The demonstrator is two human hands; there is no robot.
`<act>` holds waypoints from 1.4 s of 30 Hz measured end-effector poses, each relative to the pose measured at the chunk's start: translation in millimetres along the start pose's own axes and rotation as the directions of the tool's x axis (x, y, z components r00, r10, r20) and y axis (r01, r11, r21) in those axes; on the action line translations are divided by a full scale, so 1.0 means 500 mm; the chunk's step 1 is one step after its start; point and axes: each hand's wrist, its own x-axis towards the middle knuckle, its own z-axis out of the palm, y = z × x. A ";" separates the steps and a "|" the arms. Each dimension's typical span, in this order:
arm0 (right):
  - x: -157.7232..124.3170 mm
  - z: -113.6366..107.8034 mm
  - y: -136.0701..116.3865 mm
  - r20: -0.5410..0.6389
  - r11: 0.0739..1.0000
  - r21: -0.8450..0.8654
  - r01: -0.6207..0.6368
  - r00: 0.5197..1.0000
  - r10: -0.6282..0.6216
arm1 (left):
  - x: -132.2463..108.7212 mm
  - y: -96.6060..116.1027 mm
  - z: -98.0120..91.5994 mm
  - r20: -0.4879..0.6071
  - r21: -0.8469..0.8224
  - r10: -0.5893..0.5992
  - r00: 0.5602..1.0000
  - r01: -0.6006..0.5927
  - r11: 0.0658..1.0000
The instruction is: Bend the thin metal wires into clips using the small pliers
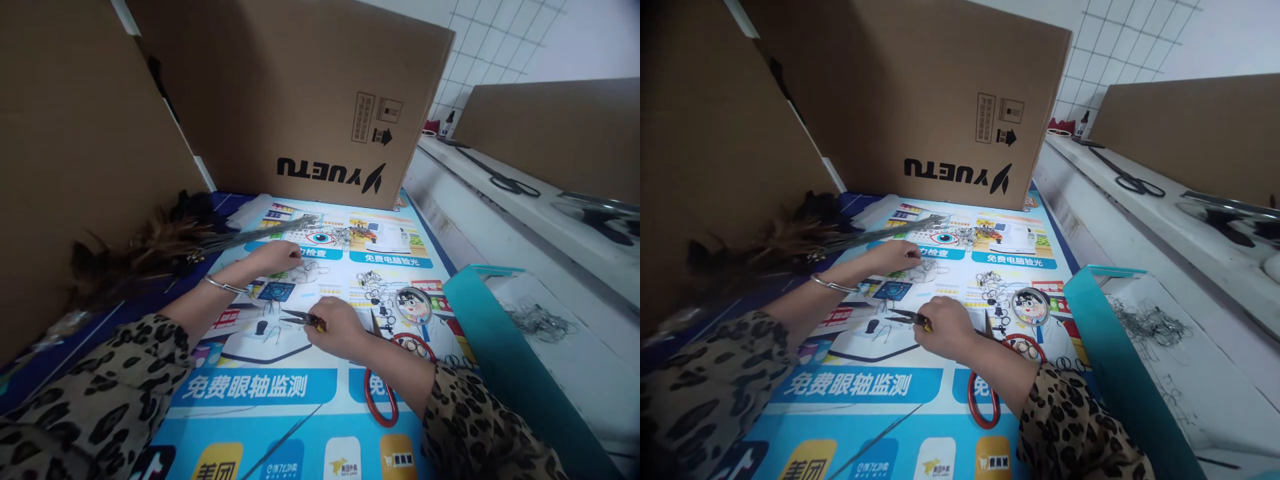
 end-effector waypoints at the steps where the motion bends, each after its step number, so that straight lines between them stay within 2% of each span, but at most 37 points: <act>1: -0.001 0.000 0.000 0.000 1.000 -0.002 0.001 1.000 -0.001 | 0.000 -0.002 0.004 0.003 -0.005 -0.009 1.000 0.009 1.000; 8: -0.003 0.004 0.003 -0.014 1.000 0.000 0.020 1.000 -0.020 | -0.010 -0.021 0.024 -0.010 -0.052 -0.079 0.997 0.078 0.996; 13: -0.004 0.007 0.005 -0.038 1.000 -0.003 0.022 0.999 -0.022 | -0.006 -0.027 0.031 -0.017 -0.124 -0.072 0.997 0.069 0.990; 17: -0.006 0.008 0.007 -0.048 1.000 -0.007 -0.016 0.999 0.016 | -0.010 -0.018 0.017 -0.055 -0.234 -0.049 0.997 0.034 0.972; 22: -0.007 0.008 0.007 -0.052 0.998 -0.013 -0.053 0.997 0.052 | -0.044 0.019 -0.019 -0.064 -0.425 -0.050 0.997 0.018 0.905; 27: -0.013 0.010 0.002 -0.038 0.995 -0.094 0.041 0.998 -0.045 | -0.086 0.051 -0.052 0.003 -0.609 -0.035 0.999 0.029 0.793; 29: -0.016 0.010 -0.001 -0.014 0.985 -0.155 0.069 0.997 -0.072 | -0.100 0.054 -0.060 0.035 -0.721 -0.016 0.999 0.037 0.692; 32: -0.018 0.008 -0.004 -0.007 0.975 -0.219 0.036 0.999 -0.039 | -0.122 0.054 -0.064 0.092 -0.863 0.020 0.996 0.070 0.501; 35: -0.018 0.008 -0.001 -0.018 0.973 -0.229 -0.001 1.000 -0.003 | -0.147 0.051 -0.057 0.117 -0.922 0.035 0.993 0.096 0.375; 38: -0.018 0.012 0.005 -0.043 0.982 -0.188 0.011 0.999 -0.019 | -0.173 0.045 -0.042 0.111 -0.962 0.038 0.993 0.098 0.254; 42: -0.018 0.015 0.009 -0.189 0.997 -0.049 0.066 0.979 -0.075 | -0.203 0.034 -0.018 0.085 -0.985 0.016 0.996 0.081 0.152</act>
